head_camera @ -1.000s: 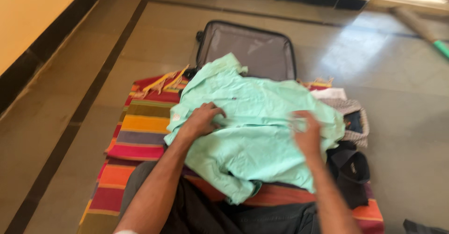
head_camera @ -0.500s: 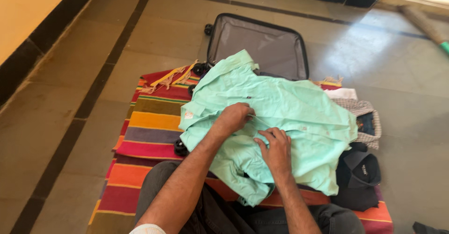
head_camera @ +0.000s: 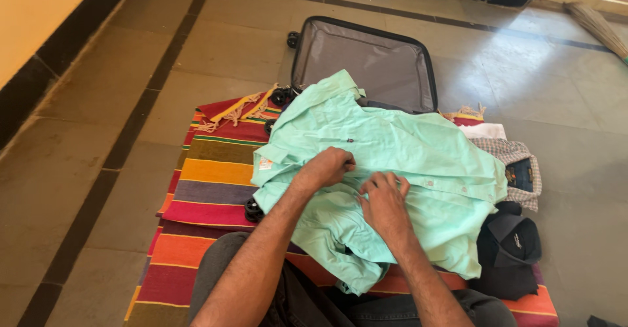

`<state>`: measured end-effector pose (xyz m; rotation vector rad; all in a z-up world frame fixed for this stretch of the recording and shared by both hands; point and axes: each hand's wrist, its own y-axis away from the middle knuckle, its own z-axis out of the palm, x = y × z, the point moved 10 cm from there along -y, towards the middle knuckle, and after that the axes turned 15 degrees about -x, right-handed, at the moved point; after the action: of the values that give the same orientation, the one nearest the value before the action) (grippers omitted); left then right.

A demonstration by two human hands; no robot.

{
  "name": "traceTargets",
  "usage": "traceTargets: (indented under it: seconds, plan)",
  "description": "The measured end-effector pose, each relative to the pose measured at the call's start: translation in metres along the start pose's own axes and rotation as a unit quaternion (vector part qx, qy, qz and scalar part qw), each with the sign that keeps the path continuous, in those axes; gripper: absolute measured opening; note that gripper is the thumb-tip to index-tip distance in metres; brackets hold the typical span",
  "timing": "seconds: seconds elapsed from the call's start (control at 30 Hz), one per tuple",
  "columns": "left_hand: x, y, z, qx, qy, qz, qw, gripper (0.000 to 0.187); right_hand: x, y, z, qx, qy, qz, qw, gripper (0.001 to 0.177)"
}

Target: The person sits on a mat and folds a white polo shirt, buttoning it before placing it into an open suitcase. They then pick up a light green long-sleeved shirt, button it up, and fold it neatly before placing it on top of the other clothes in the suitcase.

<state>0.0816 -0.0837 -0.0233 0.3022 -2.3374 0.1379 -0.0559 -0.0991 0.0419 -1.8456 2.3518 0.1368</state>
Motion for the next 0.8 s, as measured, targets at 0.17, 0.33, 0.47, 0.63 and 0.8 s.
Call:
traceTargets:
  seconds: [0.17,0.33,0.47,0.63,0.8]
  plan:
    - [-0.003,-0.005,0.003,-0.044,0.041,-0.030,0.998,0.015,0.036,-0.002,0.004,0.063,-0.211,0.006,0.975,0.010]
    - [0.004,-0.007,0.011,-0.095,0.037,-0.014,0.995,0.019,0.049,-0.009,0.011,0.048,-0.385,-0.089,0.918,0.024]
    - [0.006,-0.010,0.012,-0.085,0.027,-0.024,0.996,0.018,0.057,-0.012,0.013,0.033,-0.386,-0.054,0.920,0.020]
    - [0.005,-0.009,0.006,-0.049,0.012,-0.041,0.998,0.018,0.058,-0.010,0.006,-0.012,-0.401,-0.019,0.916,0.017]
    - [-0.002,-0.011,-0.002,-0.027,0.037,-0.064,0.997,0.024,0.053,-0.004,-0.018,0.003,-0.334,-0.057,0.941,0.018]
